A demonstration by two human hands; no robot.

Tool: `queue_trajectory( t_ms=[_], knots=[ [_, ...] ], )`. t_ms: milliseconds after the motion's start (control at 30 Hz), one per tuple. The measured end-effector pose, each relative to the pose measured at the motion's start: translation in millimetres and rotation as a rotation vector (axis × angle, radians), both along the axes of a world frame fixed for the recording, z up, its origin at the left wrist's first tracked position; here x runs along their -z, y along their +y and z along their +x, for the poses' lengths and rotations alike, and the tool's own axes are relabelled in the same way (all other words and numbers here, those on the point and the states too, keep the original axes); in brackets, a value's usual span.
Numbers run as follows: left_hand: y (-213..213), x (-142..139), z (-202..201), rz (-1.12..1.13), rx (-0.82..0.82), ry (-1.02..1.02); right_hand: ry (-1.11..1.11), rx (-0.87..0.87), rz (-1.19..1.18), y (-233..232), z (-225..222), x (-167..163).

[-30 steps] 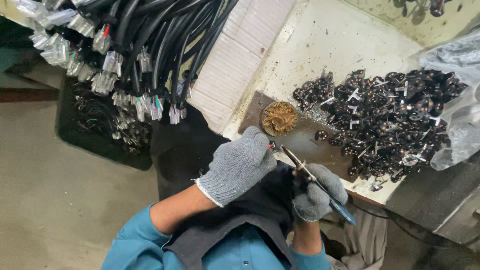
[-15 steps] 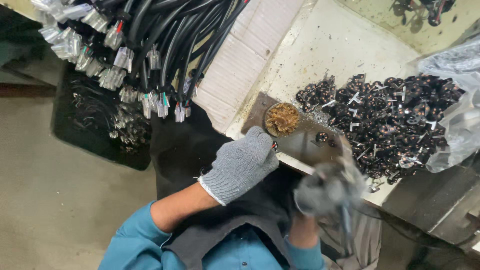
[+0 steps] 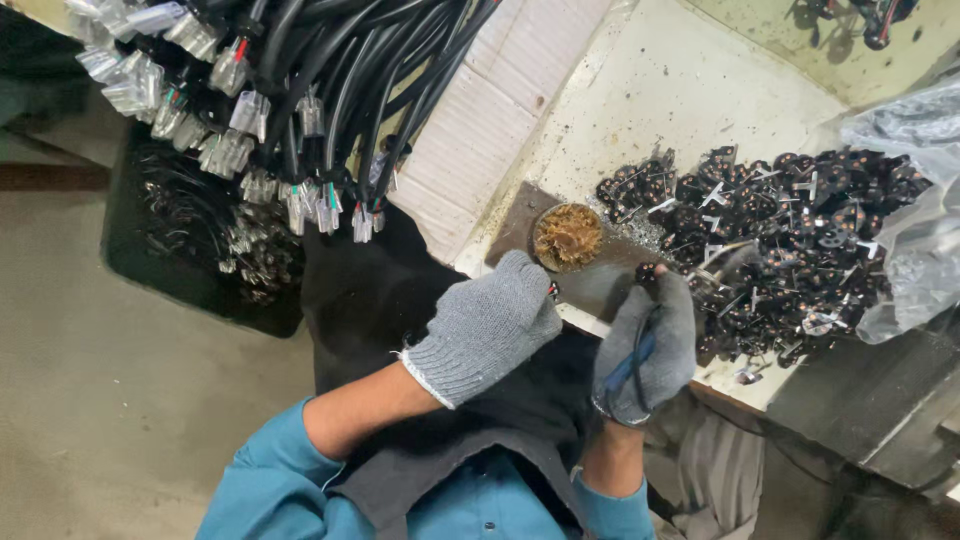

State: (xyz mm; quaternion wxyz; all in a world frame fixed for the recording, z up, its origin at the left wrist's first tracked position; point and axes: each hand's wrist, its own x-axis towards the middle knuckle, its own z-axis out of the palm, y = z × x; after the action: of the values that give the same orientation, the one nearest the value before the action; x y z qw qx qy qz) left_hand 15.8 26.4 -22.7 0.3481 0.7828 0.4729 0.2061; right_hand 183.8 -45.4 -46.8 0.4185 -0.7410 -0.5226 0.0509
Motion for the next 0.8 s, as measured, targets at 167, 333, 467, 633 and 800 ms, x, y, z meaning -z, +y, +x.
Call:
queue_trajectory(
  t_ms=[167, 333, 467, 633, 800],
  knots=[
    [0.8, -2.8, 0.5, -0.013, -0.023, -0.003, -0.03, 0.057, -0.073, 12.1, -10.1, -22.0],
    [5.5, -5.7, -6.4, -0.017, -0.066, -0.003, -0.082, -0.009, -0.065, 14.3, -7.1, -24.2],
    [14.5, -5.0, -21.4, 0.012, -0.151, 0.004, -0.102, -0.044, -0.063, 12.2, 0.1, -16.2],
    [18.9, -0.3, -28.4, 0.036, -0.13, -0.021, 0.292, -0.019, 0.097, 5.6, -6.2, -2.7],
    [18.1, 2.2, -26.8, 0.058, -0.118, -0.01, 0.293, -0.017, 0.041, 8.5, -11.4, 2.6]
  ],
)
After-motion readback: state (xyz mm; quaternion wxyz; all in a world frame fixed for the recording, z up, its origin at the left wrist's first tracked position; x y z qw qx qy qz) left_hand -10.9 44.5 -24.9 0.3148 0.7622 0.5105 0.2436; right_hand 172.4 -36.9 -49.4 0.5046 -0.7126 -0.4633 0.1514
